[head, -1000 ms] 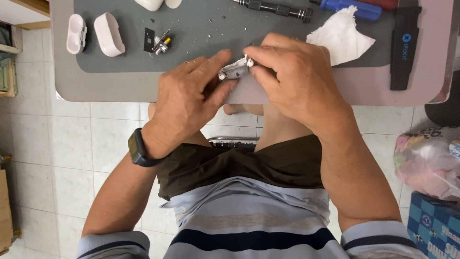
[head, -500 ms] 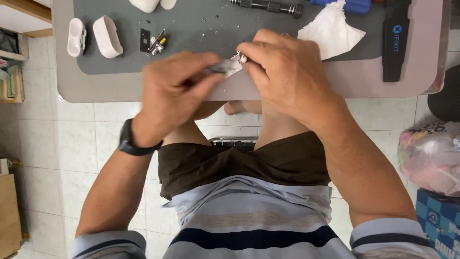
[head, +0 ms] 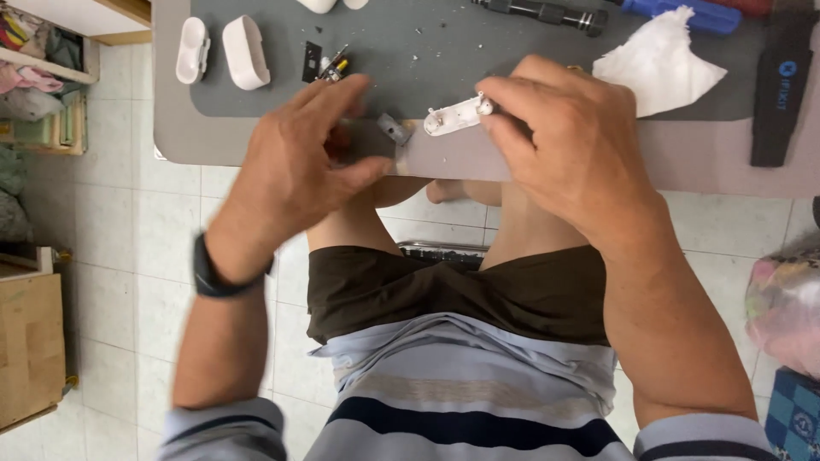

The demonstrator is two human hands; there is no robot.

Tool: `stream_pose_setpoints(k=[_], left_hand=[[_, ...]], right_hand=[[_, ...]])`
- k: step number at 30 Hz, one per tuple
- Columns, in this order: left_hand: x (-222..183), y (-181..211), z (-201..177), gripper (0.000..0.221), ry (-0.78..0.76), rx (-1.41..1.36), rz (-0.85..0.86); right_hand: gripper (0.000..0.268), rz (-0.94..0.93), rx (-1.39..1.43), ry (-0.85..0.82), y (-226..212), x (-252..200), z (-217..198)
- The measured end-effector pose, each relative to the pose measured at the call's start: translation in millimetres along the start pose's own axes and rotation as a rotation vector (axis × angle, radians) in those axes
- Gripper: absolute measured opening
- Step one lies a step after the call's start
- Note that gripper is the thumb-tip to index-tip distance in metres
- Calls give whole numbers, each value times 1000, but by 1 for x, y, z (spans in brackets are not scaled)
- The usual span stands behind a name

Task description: Disassembling, cleaning, and inspecting the internal hinge mechanism and circuit board of an earbud charging case.

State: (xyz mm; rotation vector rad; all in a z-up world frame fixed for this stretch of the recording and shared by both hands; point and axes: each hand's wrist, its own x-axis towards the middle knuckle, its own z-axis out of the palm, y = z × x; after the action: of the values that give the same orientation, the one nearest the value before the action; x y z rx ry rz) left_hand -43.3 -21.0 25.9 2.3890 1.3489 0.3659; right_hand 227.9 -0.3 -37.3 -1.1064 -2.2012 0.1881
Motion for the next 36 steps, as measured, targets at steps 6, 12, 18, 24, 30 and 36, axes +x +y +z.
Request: stream_pose_setpoints(k=[6, 12, 18, 24, 30, 36], left_hand=[[-3, 13, 51, 67, 426, 244, -157], [2, 5, 44, 26, 375, 174, -45], [-9, 1, 37, 45, 294, 68, -66], [-4, 21, 31, 8, 416, -21, -40], [17, 35, 39, 10, 429, -11, 227], [37, 30, 50, 9, 365, 263, 245]], right_hand=[[13, 14, -6, -5, -3, -1, -1], [15, 9, -3, 16, -1, -2, -1], [15, 12, 13, 9, -1, -1, 0], [16, -18, 3, 19, 0, 1, -3], [21, -5, 60, 14, -2, 1, -1], [11, -14, 26, 51, 0, 1, -3]])
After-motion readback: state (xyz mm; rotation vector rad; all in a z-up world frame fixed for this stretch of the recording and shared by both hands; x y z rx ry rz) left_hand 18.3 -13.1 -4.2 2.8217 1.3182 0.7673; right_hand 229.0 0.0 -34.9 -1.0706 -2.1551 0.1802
